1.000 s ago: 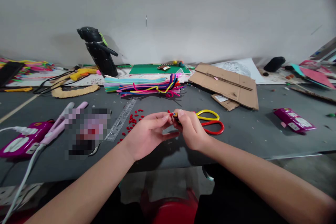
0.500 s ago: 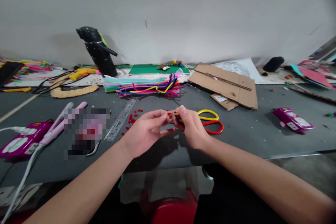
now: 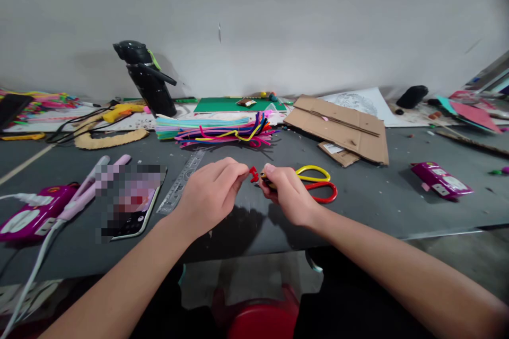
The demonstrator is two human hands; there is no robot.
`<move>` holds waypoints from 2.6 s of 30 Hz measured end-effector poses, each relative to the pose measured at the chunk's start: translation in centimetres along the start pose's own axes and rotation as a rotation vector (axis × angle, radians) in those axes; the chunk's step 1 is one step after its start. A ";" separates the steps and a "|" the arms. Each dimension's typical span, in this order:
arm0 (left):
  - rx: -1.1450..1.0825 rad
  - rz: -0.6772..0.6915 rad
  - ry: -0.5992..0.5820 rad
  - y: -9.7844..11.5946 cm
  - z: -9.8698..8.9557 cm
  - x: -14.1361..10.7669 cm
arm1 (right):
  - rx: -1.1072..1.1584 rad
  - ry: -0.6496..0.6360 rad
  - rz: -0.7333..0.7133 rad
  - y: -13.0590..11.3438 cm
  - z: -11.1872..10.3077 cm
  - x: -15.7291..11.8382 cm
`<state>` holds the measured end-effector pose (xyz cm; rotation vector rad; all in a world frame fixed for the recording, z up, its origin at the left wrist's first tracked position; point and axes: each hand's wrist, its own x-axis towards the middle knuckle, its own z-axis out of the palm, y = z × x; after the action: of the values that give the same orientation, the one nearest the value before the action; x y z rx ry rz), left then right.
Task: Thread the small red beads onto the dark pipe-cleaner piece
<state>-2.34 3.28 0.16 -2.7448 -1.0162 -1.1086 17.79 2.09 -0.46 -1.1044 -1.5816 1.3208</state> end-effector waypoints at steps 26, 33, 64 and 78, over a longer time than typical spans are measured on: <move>0.153 0.112 0.009 0.1 -0.4 0.3 | -0.117 0.047 -0.024 0.1 0.2 0.0; 0.145 0.090 0.016 0.0 -0.4 0.3 | -0.111 0.052 -0.024 0.5 0.2 0.1; -1.812 -0.803 -0.144 3.1 1.1 0.5 | -0.064 0.033 -0.288 0.0 -0.2 -0.5; -1.762 -0.772 -0.152 2.6 1.6 0.4 | -0.094 0.032 -0.265 -0.5 -0.1 -0.6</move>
<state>0.36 1.87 -0.18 -3.4228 -1.6943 -3.1815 18.00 1.48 0.00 -0.9285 -1.7150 1.0577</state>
